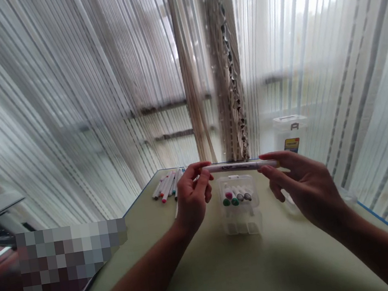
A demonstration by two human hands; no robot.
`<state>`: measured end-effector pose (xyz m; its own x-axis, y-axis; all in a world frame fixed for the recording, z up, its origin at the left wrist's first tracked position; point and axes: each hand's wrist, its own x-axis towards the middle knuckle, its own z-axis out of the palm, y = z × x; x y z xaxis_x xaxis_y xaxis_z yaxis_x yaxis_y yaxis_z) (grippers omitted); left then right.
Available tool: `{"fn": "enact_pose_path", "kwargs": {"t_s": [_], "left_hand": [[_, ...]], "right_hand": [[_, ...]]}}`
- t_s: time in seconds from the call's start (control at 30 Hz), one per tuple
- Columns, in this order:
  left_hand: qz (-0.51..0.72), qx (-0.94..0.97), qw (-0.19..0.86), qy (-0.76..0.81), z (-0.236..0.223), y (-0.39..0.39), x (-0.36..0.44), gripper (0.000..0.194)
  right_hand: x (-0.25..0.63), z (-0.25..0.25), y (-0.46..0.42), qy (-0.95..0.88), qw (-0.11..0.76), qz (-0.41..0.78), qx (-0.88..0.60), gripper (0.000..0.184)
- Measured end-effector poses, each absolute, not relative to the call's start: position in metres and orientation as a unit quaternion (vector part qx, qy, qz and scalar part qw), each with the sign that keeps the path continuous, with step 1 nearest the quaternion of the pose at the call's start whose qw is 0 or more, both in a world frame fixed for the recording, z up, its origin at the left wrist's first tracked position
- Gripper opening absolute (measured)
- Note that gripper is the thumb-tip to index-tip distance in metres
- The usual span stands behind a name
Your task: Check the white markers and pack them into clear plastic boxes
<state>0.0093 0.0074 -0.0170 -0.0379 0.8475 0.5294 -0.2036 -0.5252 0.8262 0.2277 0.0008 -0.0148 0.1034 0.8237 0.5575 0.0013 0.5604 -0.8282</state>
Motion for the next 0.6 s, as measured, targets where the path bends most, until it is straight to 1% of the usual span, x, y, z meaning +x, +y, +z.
{"fn": "enact_pose_path", "kwargs": {"t_s": [0.27, 0.4, 0.6], "left_hand": [[0.664, 0.577, 0.38, 0.287, -0.0159, 0.0093, 0.0091, 0.029], [0.663, 0.58, 0.357, 0.311, -0.0153, 0.0094, 0.0085, 0.03], [0.658, 0.583, 0.363, 0.307, -0.018, 0.0099, 0.0082, 0.03]], "right_hand": [[0.2268, -0.0093, -0.0016, -0.581, 0.677, 0.319, -0.32, 0.027], [0.2269, -0.008, -0.0016, -0.584, 0.666, 0.326, -0.329, 0.026], [0.2265, -0.009, 0.0012, -0.564, 0.66, 0.37, -0.331, 0.022]]}}
